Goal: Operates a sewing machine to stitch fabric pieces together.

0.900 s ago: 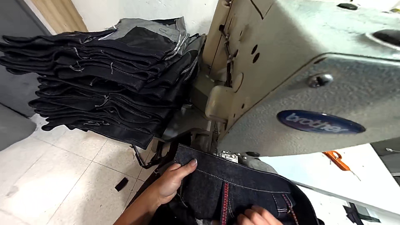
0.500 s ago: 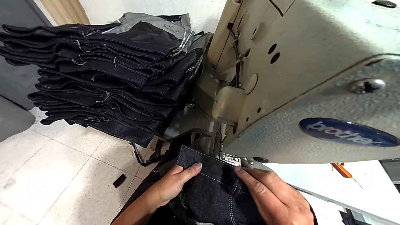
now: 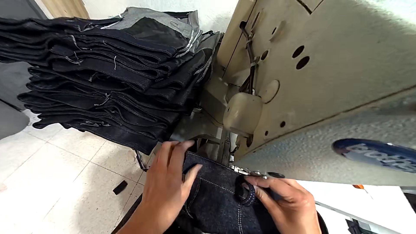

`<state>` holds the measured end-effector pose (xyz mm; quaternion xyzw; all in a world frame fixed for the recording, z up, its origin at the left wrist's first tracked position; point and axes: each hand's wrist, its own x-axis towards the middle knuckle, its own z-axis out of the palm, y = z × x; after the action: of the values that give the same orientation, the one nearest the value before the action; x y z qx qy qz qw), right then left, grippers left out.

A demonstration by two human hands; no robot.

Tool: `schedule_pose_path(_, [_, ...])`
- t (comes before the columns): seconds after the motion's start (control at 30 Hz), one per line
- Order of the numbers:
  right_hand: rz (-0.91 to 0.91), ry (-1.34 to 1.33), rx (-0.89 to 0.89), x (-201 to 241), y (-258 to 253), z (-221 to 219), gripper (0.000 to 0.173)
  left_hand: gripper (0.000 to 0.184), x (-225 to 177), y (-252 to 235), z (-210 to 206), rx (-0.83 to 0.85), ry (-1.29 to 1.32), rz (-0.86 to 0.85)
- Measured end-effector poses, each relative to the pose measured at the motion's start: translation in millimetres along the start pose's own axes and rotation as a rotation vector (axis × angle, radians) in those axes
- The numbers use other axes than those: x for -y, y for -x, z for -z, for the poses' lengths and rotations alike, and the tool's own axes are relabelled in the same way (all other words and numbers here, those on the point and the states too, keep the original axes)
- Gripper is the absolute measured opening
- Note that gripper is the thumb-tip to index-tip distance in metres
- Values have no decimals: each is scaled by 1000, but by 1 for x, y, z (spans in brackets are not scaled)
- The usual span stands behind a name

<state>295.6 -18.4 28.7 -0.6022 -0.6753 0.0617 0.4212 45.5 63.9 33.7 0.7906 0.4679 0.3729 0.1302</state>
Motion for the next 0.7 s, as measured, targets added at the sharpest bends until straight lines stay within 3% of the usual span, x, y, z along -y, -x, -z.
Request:
schedule_pose_path(0.03, [-2, -24, 2, -2, -1, 0, 6, 35, -9, 0, 2, -35, 9, -75])
schedule_pose_path(0.07, [-3, -41, 4, -2, -2, -1, 7, 29, -21, 2, 4, 43, 116, -100])
schedule_pose_path(0.13, [-2, -58, -3, -2, -3, -1, 9, 25, -42, 7, 5, 401, 462, -18])
schedule_pose_path(0.2, [-2, -43, -16, 1, -3, -2, 7, 23, -49, 10, -6, 606, 747, 144])
schedule_pose_path(0.27, [7, -14, -40, 3, -2, -3, 7, 20, -51, 13, -15, 590, 873, 274])
schedule_pose_path(0.4, [81, 113, -58, 5, 2, -5, 10, 20, -50, 18, -24, 479, 864, 320])
schedule_pose_path(0.5, [207, 323, 35, 13, 7, -1, 25, 15, -52, 20, -29, 431, 848, 348])
schedule_pose_path(0.6, [243, 361, 93, 11, 13, 1, 35, 15, -52, 23, -33, 408, 865, 392])
schedule_pose_path(0.67, [260, 306, 91, 4, 14, 1, 36, 20, -48, 23, -32, 434, 865, 352])
schedule_pose_path(0.7, [275, 277, 80, 0, 13, 0, 36, 21, -44, 25, -33, 419, 809, 252])
